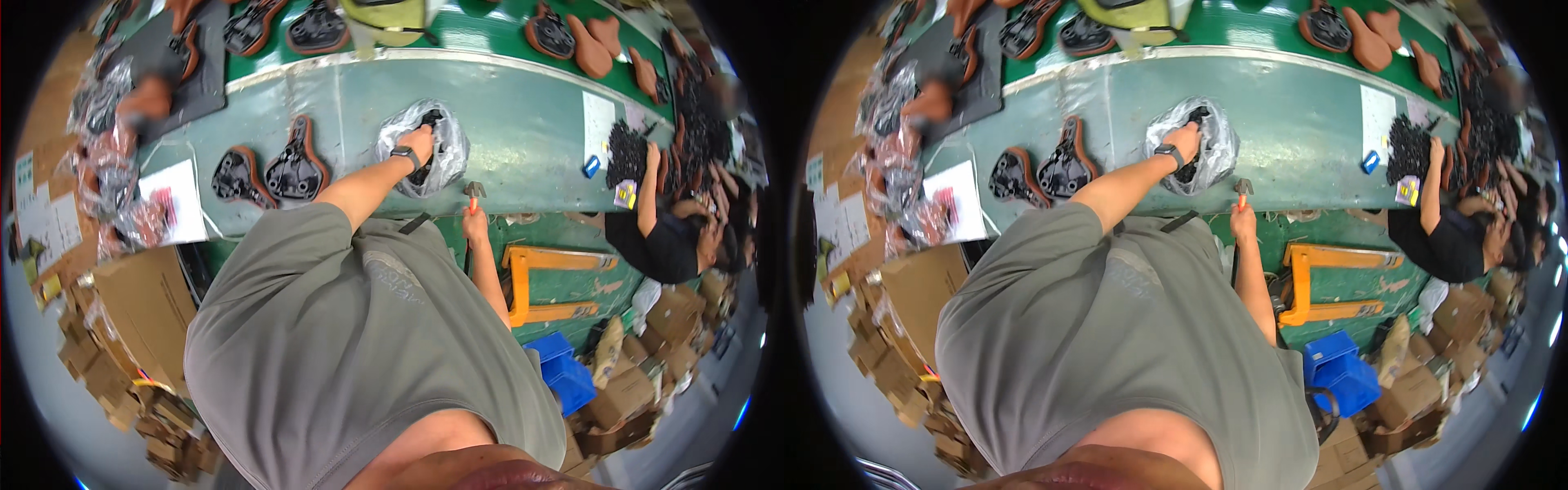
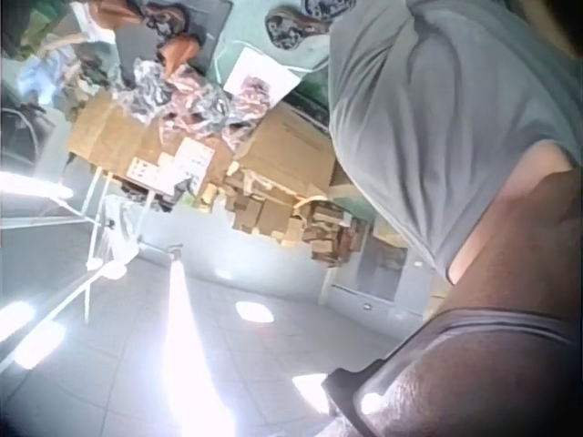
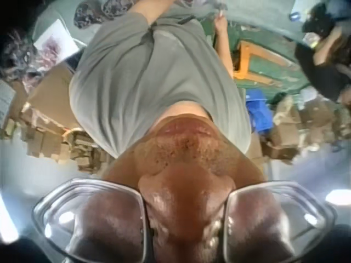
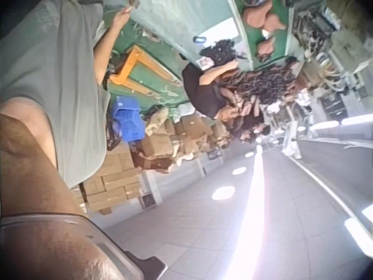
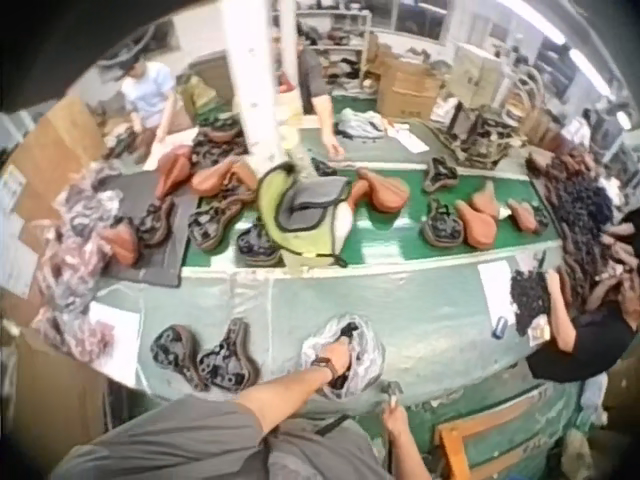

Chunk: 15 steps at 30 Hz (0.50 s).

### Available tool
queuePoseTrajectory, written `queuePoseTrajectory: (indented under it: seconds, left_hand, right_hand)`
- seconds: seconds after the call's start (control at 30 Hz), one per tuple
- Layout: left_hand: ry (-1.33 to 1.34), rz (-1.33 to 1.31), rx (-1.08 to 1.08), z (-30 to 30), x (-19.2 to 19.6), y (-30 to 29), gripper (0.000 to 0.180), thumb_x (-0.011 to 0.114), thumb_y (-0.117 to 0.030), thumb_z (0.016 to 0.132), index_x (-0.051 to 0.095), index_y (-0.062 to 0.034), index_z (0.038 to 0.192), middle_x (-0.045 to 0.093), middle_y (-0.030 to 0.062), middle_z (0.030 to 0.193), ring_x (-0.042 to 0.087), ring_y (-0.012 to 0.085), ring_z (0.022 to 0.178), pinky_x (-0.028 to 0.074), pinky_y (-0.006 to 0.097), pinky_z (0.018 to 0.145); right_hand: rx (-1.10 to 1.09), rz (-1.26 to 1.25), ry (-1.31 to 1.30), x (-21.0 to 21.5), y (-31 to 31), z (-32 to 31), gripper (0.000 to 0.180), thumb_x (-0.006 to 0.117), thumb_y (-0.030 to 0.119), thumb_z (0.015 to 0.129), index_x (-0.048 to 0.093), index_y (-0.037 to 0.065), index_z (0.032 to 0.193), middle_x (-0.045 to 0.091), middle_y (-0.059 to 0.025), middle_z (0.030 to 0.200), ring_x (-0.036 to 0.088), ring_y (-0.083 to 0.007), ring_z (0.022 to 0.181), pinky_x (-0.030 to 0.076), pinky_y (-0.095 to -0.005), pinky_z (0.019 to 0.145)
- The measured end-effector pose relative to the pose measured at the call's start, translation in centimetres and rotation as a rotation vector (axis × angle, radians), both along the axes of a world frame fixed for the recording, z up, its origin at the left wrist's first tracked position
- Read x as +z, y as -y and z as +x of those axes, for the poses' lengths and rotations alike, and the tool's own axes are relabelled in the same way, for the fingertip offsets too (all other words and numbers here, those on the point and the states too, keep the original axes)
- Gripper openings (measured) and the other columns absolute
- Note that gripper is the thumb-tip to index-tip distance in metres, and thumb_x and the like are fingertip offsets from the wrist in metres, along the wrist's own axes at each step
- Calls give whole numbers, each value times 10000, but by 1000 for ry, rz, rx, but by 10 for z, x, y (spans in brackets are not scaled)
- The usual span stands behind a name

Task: Assembling bicycle seats by hammering components together on a workshop bench.

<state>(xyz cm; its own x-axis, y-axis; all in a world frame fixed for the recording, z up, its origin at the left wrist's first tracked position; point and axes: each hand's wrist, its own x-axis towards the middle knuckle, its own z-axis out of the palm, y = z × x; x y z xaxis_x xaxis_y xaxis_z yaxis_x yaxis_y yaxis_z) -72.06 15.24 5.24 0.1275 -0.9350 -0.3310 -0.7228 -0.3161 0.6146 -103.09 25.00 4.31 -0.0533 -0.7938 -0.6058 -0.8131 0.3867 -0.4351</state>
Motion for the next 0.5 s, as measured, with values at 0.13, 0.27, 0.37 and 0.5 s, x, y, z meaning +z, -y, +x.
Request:
queuePoseTrajectory:
  seconds: [0.13, 0.27, 0.37, 0.5]
  left_hand:
    - [-278, -52, 173, 25, -5, 1, 386, 572, -368, 1049, 700, -5, 1073, 759, 242, 1032, 718, 472, 982, 546, 576, 912]
    - [-1124, 314, 306, 51, 24, -15, 376, 646, -436, 1069, 693, -64, 1094, 649, 24, 769, 588, 133, 570, 455, 274, 497]
    - [-1474, 362, 286, 81, 71, -47, 292, 650, -377, 1074, 687, -92, 1023, 585, -19, 758, 565, 97, 581, 420, 259, 467]
    - [-1584, 215, 235, 132, 139, -111, 255, 650, -321, 1073, 730, -92, 1154, 708, -3, 911, 650, 87, 733, 511, 233, 608]
  right_hand:
    - [-125, 150, 155, 34, 7, 27, 242, 613, 283, 1074, 578, 44, 1080, 538, -31, 682, 533, -171, 502, 451, -362, 413]
    - [-242, 141, 249, 43, 4, 35, 218, 603, 282, 1086, 537, 78, 1046, 530, -22, 707, 455, -127, 494, 378, -314, 407]
    - [-375, 162, 346, 69, 0, 52, 217, 592, 277, 1097, 561, 65, 1060, 531, -19, 705, 462, -117, 488, 386, -313, 400]
    - [-415, 41, 660, 171, -31, 107, 240, 574, 286, 1119, 581, 69, 1220, 544, -16, 745, 433, -99, 507, 375, -291, 436]
